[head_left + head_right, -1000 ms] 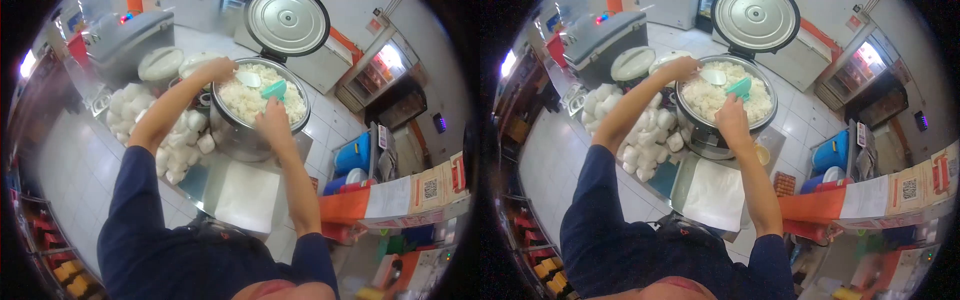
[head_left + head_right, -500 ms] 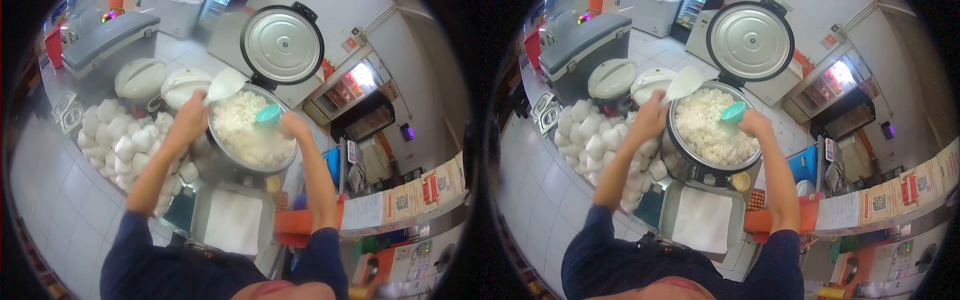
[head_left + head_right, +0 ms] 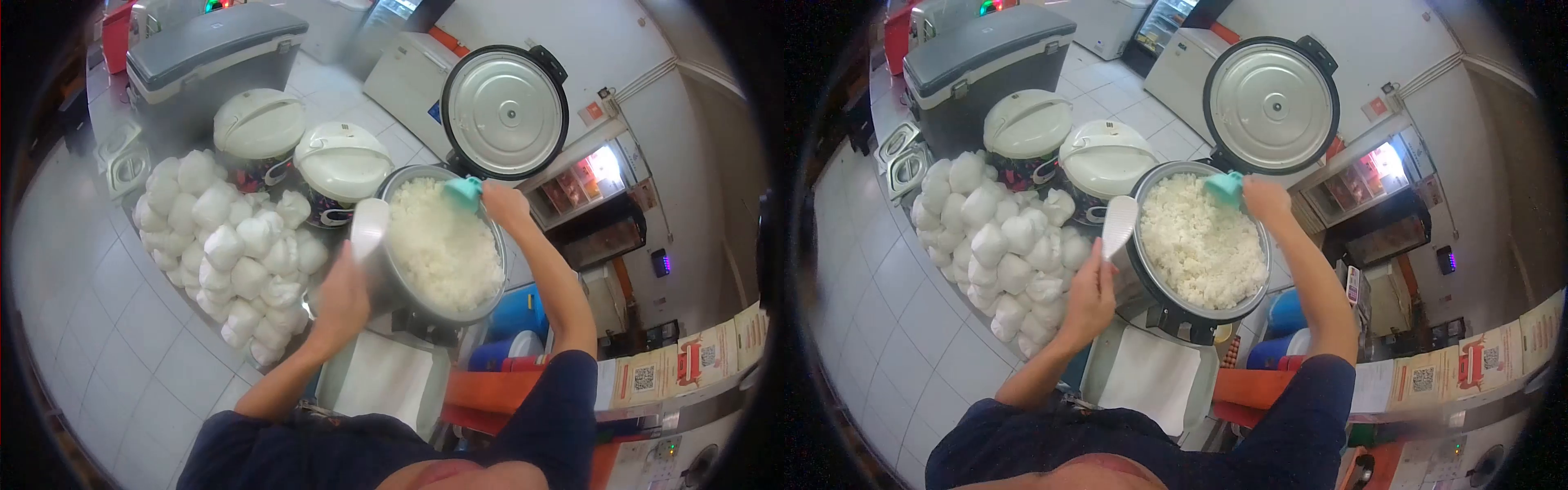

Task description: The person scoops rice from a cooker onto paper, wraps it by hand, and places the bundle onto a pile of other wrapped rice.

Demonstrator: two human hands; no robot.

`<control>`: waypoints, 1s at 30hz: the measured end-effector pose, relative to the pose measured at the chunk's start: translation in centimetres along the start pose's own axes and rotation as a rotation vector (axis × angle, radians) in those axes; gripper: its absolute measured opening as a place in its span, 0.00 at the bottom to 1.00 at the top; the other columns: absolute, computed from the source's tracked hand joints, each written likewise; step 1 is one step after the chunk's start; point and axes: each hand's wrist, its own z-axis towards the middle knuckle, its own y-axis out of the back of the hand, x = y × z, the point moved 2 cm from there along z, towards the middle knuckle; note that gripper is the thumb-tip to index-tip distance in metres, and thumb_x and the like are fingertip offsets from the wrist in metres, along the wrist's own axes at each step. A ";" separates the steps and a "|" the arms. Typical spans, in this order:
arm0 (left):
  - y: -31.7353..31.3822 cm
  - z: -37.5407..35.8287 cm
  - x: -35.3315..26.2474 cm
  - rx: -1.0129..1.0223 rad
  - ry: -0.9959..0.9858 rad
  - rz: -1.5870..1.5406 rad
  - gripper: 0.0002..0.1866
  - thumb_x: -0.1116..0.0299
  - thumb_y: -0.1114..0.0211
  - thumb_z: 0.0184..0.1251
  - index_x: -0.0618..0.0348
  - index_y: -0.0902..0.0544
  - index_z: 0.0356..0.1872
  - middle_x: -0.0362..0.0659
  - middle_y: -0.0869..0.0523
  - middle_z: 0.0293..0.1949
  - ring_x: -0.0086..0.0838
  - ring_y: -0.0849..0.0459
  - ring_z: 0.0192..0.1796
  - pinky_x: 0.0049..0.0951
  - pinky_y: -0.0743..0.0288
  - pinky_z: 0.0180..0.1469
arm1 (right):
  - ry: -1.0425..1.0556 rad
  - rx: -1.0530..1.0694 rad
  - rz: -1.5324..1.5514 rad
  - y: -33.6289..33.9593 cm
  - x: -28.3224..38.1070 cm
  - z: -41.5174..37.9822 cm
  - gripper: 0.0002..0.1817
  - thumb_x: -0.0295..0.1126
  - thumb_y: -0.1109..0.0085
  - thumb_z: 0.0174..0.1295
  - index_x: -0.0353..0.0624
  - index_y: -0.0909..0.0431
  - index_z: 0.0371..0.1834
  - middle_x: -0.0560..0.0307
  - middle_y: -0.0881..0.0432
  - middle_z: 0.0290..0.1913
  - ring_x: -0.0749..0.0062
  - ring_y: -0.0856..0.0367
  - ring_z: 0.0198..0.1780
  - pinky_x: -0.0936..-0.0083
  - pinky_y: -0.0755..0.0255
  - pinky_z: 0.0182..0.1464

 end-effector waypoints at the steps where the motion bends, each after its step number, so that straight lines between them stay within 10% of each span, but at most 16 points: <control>1: -0.4 0.0 -0.2 -0.018 -0.079 0.084 0.24 0.75 0.51 0.74 0.71 0.37 0.69 0.50 0.20 0.36 0.35 0.21 0.35 0.32 0.26 0.41 | 0.090 0.050 -0.041 0.1 0.5 0.5 0.11 0.32 0.48 0.63 0.40 0.26 0.45 0.42 0.16 0.40 0.47 0.15 0.43 0.52 0.22 0.44; 18: -1.3 1.9 -4.3 0.258 -0.194 0.115 0.19 0.75 0.47 0.71 0.74 0.27 0.60 0.56 0.19 0.32 0.44 0.18 0.34 0.37 0.25 0.41 | 0.626 0.324 0.328 -0.6 -0.4 -6.4 0.19 0.43 0.47 0.66 0.34 0.21 0.42 0.37 0.17 0.38 0.44 0.16 0.38 0.54 0.25 0.41; 24: -3.4 4.2 -7.2 0.377 -0.116 0.087 0.18 0.71 0.48 0.73 0.72 0.25 0.58 0.60 0.16 0.34 0.49 0.16 0.39 0.39 0.25 0.44 | 0.064 0.672 0.961 0.5 -2.0 -11.2 0.22 0.42 0.46 0.66 0.30 0.24 0.50 0.52 0.21 0.29 0.71 0.21 0.26 0.71 0.27 0.27; 30: -12.8 6.2 -9.1 0.241 -0.208 0.022 0.14 0.69 0.49 0.73 0.71 0.21 0.46 0.64 0.18 0.31 0.61 0.19 0.38 0.49 0.26 0.39 | -0.294 0.110 1.613 1.5 2.7 -13.9 0.13 0.33 0.47 0.66 0.31 0.28 0.42 0.60 0.28 0.25 0.78 0.28 0.20 0.77 0.32 0.21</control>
